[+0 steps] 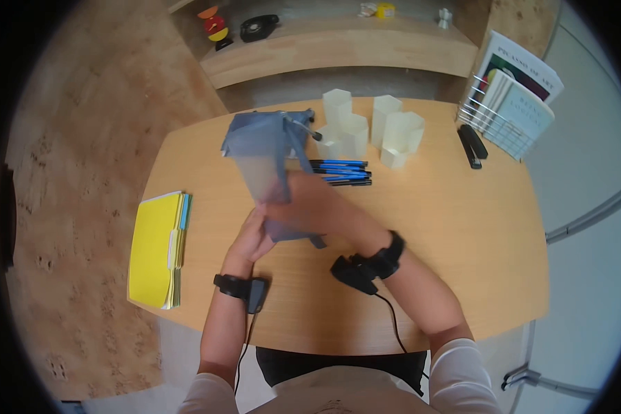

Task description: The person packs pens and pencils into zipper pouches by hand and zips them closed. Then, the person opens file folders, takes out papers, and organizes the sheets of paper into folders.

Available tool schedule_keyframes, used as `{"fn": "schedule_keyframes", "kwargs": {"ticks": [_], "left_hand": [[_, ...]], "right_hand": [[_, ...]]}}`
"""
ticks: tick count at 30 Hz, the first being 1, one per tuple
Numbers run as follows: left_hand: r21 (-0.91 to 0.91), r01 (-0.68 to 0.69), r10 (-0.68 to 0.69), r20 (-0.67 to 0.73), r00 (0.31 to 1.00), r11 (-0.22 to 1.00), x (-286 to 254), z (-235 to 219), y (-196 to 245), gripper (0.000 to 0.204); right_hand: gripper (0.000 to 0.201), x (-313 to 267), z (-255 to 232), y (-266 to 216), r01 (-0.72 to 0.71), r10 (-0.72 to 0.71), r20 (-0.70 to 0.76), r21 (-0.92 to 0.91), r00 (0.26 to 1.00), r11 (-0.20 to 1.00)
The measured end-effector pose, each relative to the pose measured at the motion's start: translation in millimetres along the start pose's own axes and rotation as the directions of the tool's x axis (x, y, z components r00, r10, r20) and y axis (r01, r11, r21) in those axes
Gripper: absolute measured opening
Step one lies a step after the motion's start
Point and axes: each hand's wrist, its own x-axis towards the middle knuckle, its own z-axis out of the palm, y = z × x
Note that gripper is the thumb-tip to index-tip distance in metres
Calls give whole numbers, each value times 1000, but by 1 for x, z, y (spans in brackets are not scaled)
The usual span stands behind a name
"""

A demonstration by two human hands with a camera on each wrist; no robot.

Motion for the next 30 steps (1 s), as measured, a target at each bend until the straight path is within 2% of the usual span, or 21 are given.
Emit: {"fn": "schedule_keyframes", "kwargs": {"ticks": [2,4,5,7,8,10,11,13,14,15,16,17,19,20,22,23,25,26,28,29,30], "left_hand": [[4,62,-62,4,998,998,0,1,1,69],[-43,159,-159,3,987,986,-4,2,7,98],[-35,168,-168,5,986,985,-5,-4,8,98],[83,210,-222,180,958,974,-7,-20,5,114],[83,208,-219,175,960,975,-6,-27,3,114],[-114,292,-218,428,877,950,-1,-40,-4,116],[-117,290,-216,427,878,950,0,-45,-7,116],[-433,439,-175,525,833,787,3,-51,-12,112],[-433,441,-176,527,831,786,2,-24,-2,112],[-321,301,-306,38,951,898,1,24,17,109],[-132,232,-267,-469,842,964,0,50,27,106],[-131,232,-267,-468,842,964,0,33,22,106],[16,224,-222,-92,971,974,-1,-7,16,101],[16,225,-223,-86,971,974,-2,-10,15,101],[-223,209,-231,-78,970,952,-2,-10,13,93],[-226,212,-233,-71,970,951,-1,-13,9,93],[15,139,-136,-134,982,990,1,-16,4,84],[14,135,-132,-135,982,991,1,-11,3,84],[-165,198,-239,-291,926,966,0,5,7,76],[-167,189,-232,-299,926,968,-2,6,14,76],[-97,220,-236,-215,948,971,-3,7,20,81]], "right_hand": [[20,-1,11,-1,6,-5,45,-28,999,1000],[27,-1,22,6,144,-159,-142,-107,977,984],[27,-2,21,6,142,-156,-152,-102,976,985],[30,-2,21,2,182,-208,-169,-158,963,970],[30,-2,22,3,184,-209,-165,-156,964,970],[33,-2,23,2,261,-299,-189,-202,935,944],[33,-4,22,-2,261,-299,-186,-202,936,944],[35,-9,17,-14,292,-317,-46,-285,947,913],[35,-11,17,-14,289,-315,-48,-286,948,914],[36,-13,18,-13,232,-229,43,-253,973,939],[37,-15,19,-13,170,-142,137,-225,980,959],[37,-16,19,-15,171,-143,136,-225,980,959],[40,-20,18,-21,67,-6,283,-209,959,975],[40,-20,17,-22,65,-3,279,-214,960,975],[39,-22,16,-23,79,-30,280,-168,960,983],[39,-23,13,-26,76,-25,276,-174,961,982],[36,-21,6,-37,31,66,384,-241,921,970],[36,-20,1,-41,34,65,387,-243,920,970],[29,-21,-15,-46,-4,49,478,-95,877,995],[29,-22,-23,-48,2,44,486,-94,873,996],[26,-23,-34,-49,-16,26,423,-29,906,999]]}}
